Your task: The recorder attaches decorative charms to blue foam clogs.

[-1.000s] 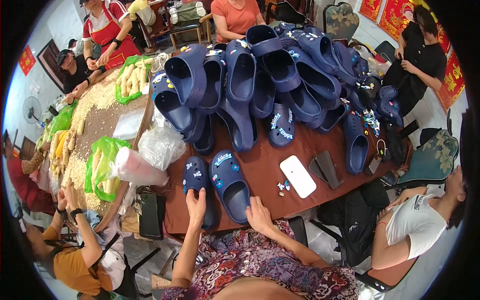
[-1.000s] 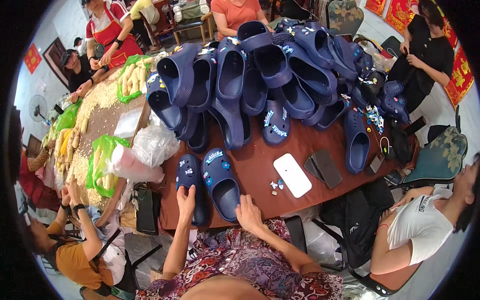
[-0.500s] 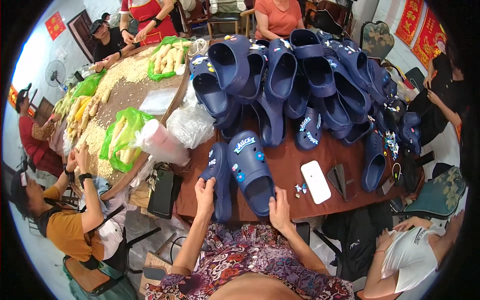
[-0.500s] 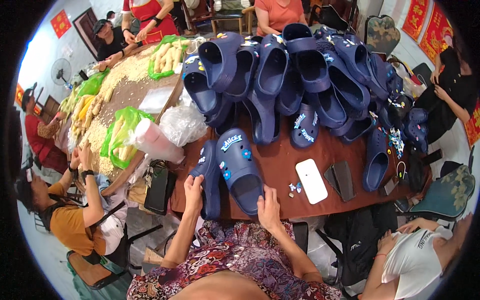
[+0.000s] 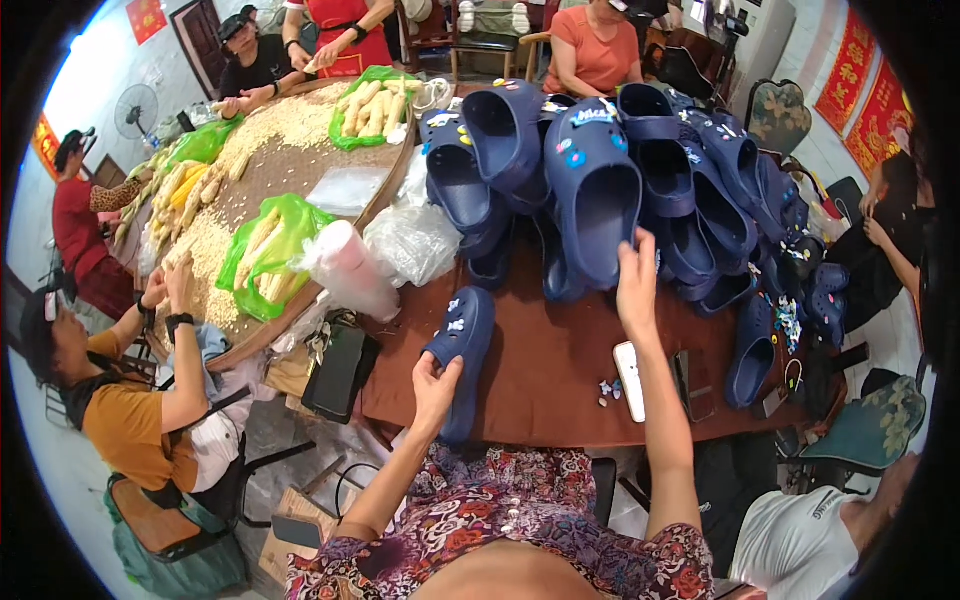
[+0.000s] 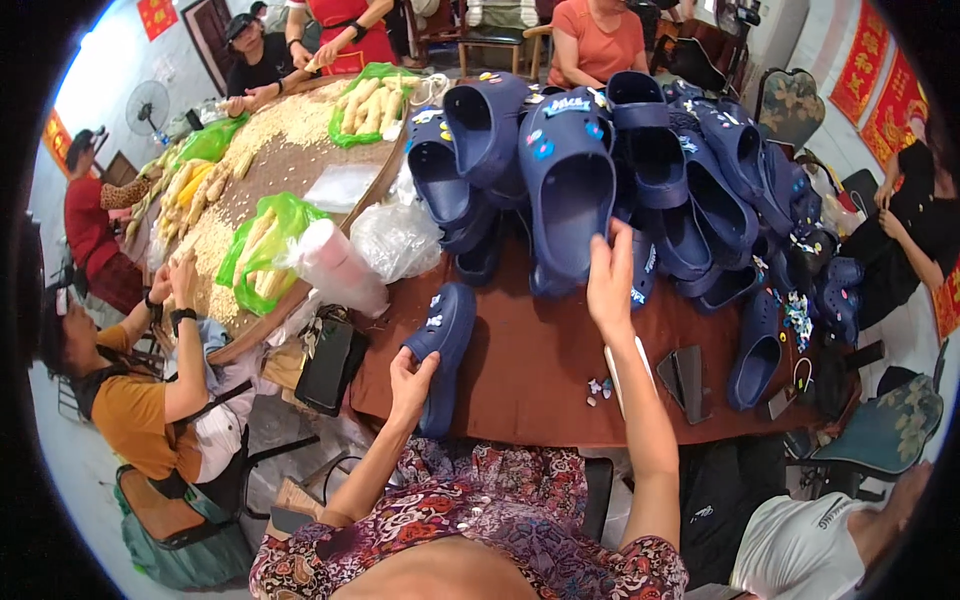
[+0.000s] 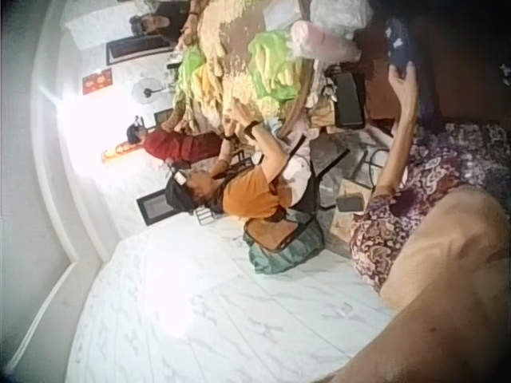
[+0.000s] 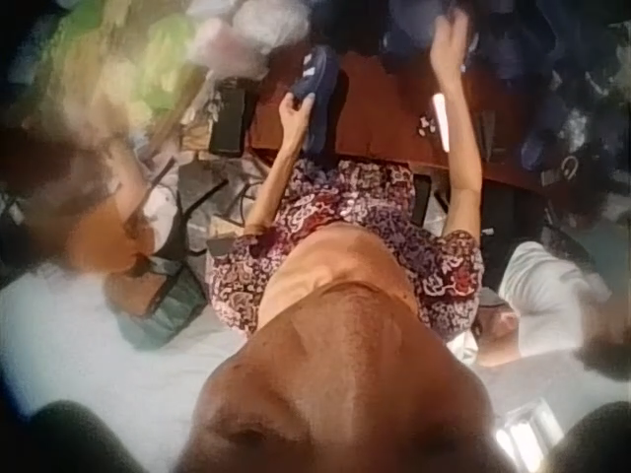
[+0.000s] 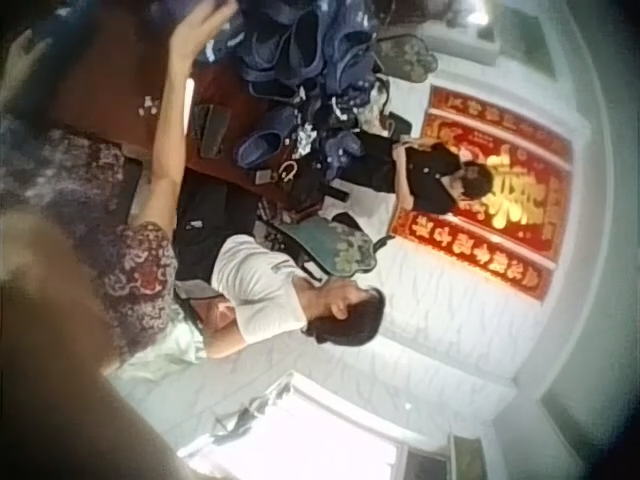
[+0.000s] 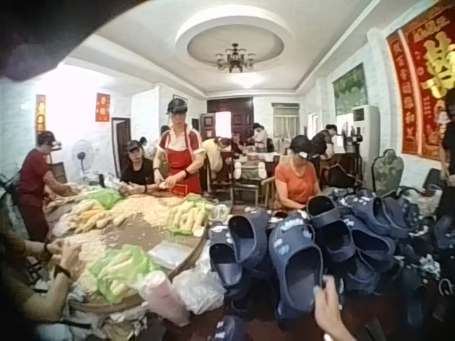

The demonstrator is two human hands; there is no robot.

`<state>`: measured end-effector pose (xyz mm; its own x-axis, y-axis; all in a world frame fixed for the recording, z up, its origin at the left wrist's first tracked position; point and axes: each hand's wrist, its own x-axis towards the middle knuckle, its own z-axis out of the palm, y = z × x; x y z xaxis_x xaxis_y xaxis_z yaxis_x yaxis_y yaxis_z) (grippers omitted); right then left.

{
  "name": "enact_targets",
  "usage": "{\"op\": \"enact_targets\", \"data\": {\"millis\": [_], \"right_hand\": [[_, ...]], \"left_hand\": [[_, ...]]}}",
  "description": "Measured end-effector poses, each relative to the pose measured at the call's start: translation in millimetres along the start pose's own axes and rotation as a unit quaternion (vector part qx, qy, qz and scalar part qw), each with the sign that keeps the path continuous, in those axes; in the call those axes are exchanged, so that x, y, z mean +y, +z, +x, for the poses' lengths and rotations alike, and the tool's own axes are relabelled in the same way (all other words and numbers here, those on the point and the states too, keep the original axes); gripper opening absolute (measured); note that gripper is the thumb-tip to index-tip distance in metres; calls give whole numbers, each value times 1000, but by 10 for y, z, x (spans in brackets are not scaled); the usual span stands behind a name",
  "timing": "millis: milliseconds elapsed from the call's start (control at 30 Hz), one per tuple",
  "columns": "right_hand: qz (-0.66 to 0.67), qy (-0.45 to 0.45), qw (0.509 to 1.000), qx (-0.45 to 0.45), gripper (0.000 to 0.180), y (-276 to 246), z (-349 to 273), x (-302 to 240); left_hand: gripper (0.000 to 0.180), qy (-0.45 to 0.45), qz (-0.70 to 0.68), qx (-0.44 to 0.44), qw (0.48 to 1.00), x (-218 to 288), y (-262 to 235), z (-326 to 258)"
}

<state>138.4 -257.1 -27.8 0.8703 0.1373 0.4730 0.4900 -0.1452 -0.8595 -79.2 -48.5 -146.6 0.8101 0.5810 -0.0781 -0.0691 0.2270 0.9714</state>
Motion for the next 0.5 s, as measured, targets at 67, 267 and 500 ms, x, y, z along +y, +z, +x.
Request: {"op": "enact_targets", "data": {"millis": [67,267,500], "right_hand": [[2,2,1000,17,30,95,266,16],[-5,32,999,36,40,364,1254,215],[159,266,950,-40,38,543,1798,127]], "left_hand": [[34,0,-1,5,1000,28,6,-22],[28,38,75,31,996,35,-46,-73],[18,176,237,81,952,36,-21,-125]]}}
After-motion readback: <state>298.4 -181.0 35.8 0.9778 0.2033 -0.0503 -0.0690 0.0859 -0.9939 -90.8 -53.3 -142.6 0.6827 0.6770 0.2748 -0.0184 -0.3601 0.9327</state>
